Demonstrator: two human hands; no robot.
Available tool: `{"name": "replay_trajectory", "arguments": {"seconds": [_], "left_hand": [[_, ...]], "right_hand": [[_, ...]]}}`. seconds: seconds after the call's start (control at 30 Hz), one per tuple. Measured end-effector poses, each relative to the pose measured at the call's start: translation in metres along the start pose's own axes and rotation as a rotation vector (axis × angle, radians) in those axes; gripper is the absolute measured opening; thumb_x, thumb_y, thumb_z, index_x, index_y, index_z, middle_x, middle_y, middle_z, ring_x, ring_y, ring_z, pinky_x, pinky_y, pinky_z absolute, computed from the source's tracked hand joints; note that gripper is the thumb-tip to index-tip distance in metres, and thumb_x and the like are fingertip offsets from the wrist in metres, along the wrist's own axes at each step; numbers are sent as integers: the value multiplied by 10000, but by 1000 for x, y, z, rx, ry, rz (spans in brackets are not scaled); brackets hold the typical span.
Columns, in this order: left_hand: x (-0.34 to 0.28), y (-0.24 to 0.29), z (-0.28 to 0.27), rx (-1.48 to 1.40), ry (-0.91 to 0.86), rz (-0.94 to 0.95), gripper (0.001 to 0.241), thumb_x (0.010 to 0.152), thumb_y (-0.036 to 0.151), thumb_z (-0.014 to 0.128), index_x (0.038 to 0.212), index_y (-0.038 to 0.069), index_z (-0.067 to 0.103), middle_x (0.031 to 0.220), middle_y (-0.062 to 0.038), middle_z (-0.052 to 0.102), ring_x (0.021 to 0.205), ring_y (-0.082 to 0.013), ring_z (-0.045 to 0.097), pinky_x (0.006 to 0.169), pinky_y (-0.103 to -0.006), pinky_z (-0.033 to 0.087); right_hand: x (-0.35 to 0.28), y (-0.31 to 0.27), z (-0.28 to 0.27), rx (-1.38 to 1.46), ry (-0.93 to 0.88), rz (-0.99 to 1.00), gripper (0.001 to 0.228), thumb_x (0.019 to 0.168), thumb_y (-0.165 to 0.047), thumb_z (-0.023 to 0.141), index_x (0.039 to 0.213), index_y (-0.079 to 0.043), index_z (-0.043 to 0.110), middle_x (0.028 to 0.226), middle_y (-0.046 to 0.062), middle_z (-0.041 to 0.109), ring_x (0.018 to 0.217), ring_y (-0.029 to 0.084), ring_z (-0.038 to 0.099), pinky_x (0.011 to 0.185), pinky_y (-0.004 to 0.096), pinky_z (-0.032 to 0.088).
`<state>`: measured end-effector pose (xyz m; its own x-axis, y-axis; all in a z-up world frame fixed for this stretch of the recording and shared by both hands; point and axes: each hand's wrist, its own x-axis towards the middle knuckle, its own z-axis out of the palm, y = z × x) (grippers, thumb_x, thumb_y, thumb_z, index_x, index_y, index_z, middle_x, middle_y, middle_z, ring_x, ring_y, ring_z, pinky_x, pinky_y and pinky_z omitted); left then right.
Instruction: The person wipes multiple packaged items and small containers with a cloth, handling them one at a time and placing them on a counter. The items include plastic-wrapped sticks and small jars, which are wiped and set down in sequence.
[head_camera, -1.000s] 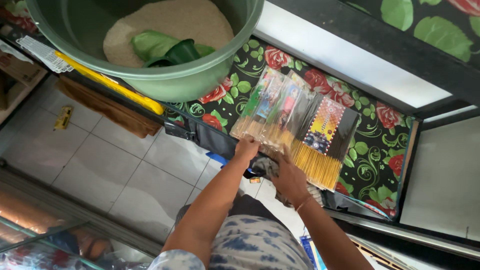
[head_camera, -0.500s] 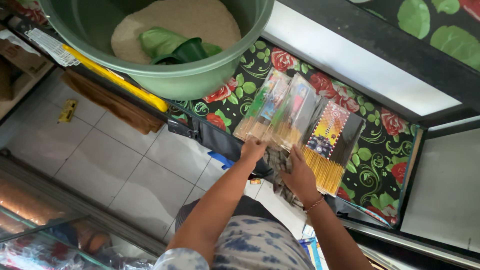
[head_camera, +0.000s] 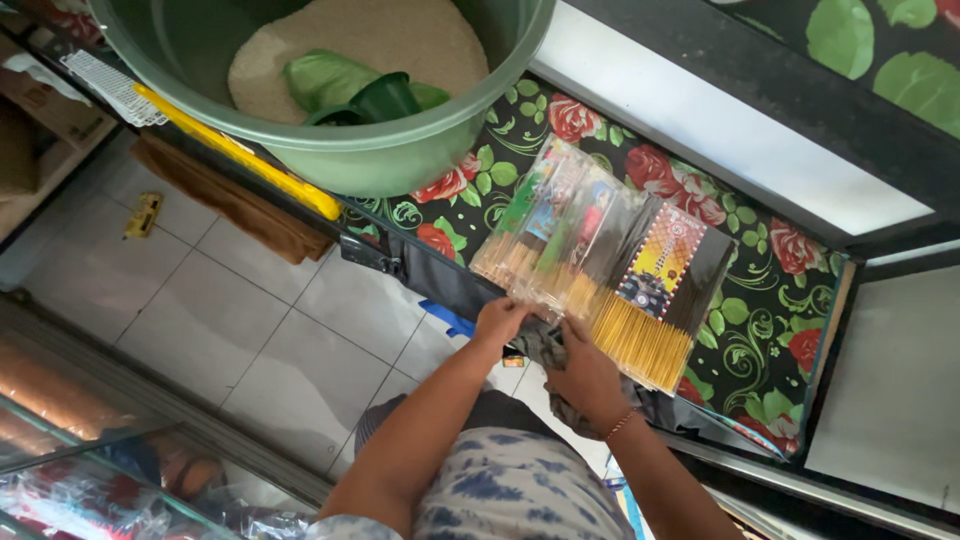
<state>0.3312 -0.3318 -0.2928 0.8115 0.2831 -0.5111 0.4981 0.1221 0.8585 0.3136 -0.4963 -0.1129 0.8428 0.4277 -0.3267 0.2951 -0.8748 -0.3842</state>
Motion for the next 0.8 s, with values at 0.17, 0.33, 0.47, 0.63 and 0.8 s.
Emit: {"name": "replay_trajectory", "arguments": {"seconds": [0.17,0.33,0.47,0.63,0.8], "left_hand": [[3,-11,0,234,52,183,345,891,375,709,917,39,779,708,-106,689,650,-248,669,615,-383,505],[-17,-5,-22,101,20,130,397,884,364,683,1158,80,724,1092,-128,765,1022,-256,724,873,-358,541],[-60,18,-62,-48,-228,-103,562,946,485,587,1397,152,607,1381,-64,654,1257,-199,587,1017,-347,436],[-130,53,-118,-556,-373,-115,761,1006,632,510,1553,105,485,1550,-66,553,1386,-218,530,1126,-345,389],[-207,84,-166,-975,-438,59,711,994,520,578,1550,94,453,1520,-98,538,1382,-268,520,1150,-474,431]], "right_hand": [[-1,-4,-9,17,28,-73,905,702,-260,807,1475,-29,396,1593,86,407,1136,359,640,885,457,546],[-9,4,-18,77,44,-182,624,801,-328,792,1352,-113,594,1320,147,629,1054,374,684,869,439,551],[4,-1,-33,553,-56,-73,424,900,-378,765,1144,-32,753,983,197,794,904,326,746,814,426,587],[31,-59,-58,1443,-397,245,472,935,-328,692,1289,-17,653,1137,110,729,949,237,713,837,420,566],[26,-144,-75,1758,-1029,18,562,961,-421,583,1322,10,606,1242,202,682,1051,292,715,905,429,580]]}}
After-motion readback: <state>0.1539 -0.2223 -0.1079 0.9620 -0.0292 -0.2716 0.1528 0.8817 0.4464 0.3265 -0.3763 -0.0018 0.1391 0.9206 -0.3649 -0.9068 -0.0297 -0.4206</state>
